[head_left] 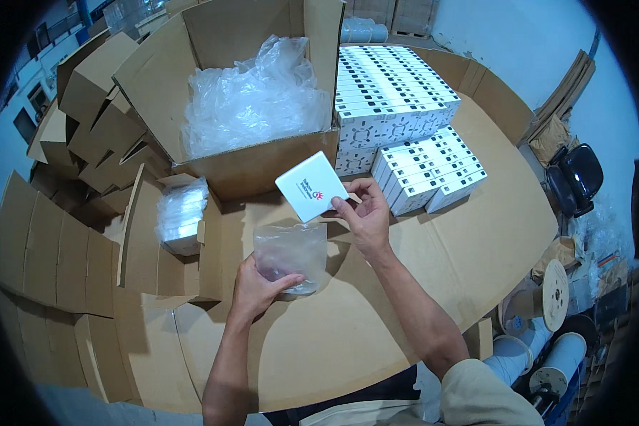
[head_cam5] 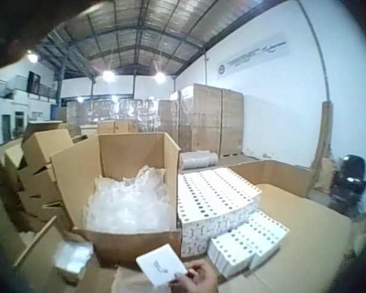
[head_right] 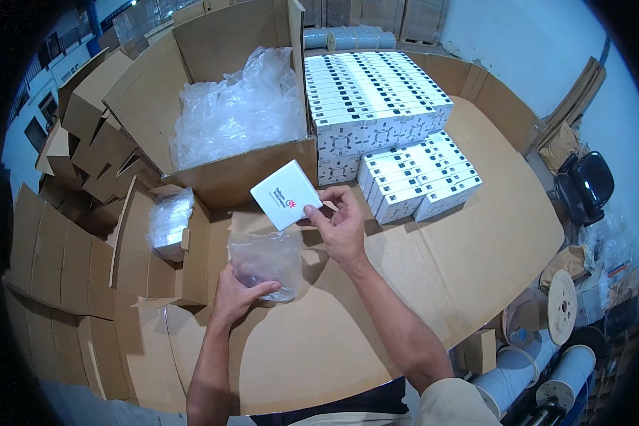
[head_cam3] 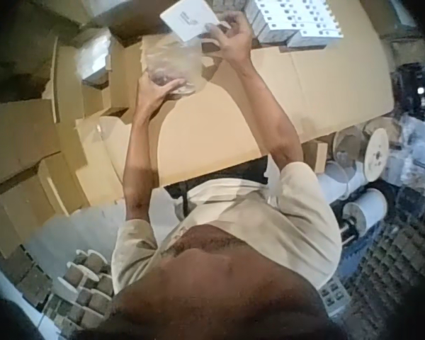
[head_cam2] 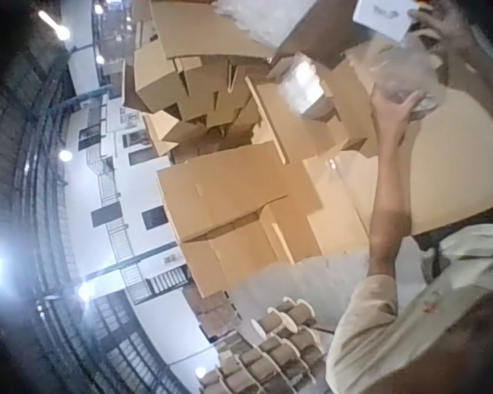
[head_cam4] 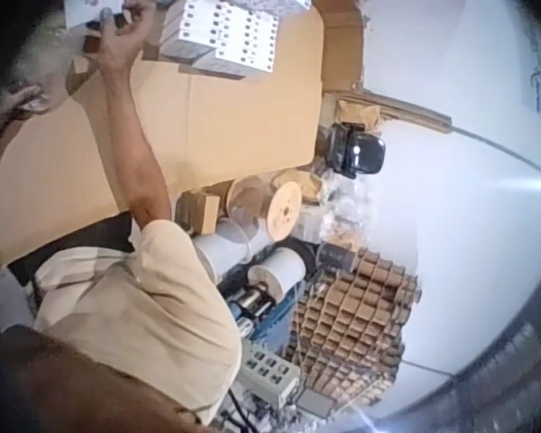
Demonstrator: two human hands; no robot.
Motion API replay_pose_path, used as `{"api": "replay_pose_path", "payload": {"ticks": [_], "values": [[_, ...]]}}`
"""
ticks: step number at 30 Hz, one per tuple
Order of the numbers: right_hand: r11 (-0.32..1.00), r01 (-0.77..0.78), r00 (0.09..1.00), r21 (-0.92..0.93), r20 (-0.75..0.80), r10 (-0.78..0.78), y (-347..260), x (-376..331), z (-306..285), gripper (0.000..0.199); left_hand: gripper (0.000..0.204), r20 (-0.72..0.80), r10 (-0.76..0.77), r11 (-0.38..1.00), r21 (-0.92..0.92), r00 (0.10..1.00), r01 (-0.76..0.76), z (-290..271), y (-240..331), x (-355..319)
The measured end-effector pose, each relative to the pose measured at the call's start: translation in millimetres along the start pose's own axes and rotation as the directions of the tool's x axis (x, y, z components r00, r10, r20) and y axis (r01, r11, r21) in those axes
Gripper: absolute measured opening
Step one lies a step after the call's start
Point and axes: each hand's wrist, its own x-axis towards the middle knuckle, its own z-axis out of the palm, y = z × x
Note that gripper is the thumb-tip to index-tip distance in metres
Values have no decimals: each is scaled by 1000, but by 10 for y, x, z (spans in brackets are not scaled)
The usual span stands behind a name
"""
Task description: Packing small white boxes into plastic bags and larger cardboard boxes.
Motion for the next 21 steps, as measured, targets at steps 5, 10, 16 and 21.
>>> {"api": "replay_pose_path", "payload": {"ticks": [5,10,16,21], "values": [[984,-78,997,158,7,78,44,-41,49,26,59,1,16,1000,10,1000,-16,-16,-69,4],[971,-131,991,199,19,130,79,-67,35,25,59,10,49,999,-15,999,-49,6,-45,15],[971,-126,992,201,50,118,113,-75,16,23,62,17,33,997,-74,999,-31,-11,-108,35],[993,-89,993,76,83,82,132,-69,-46,19,61,5,-22,998,-61,1000,22,-36,15,18]]}}
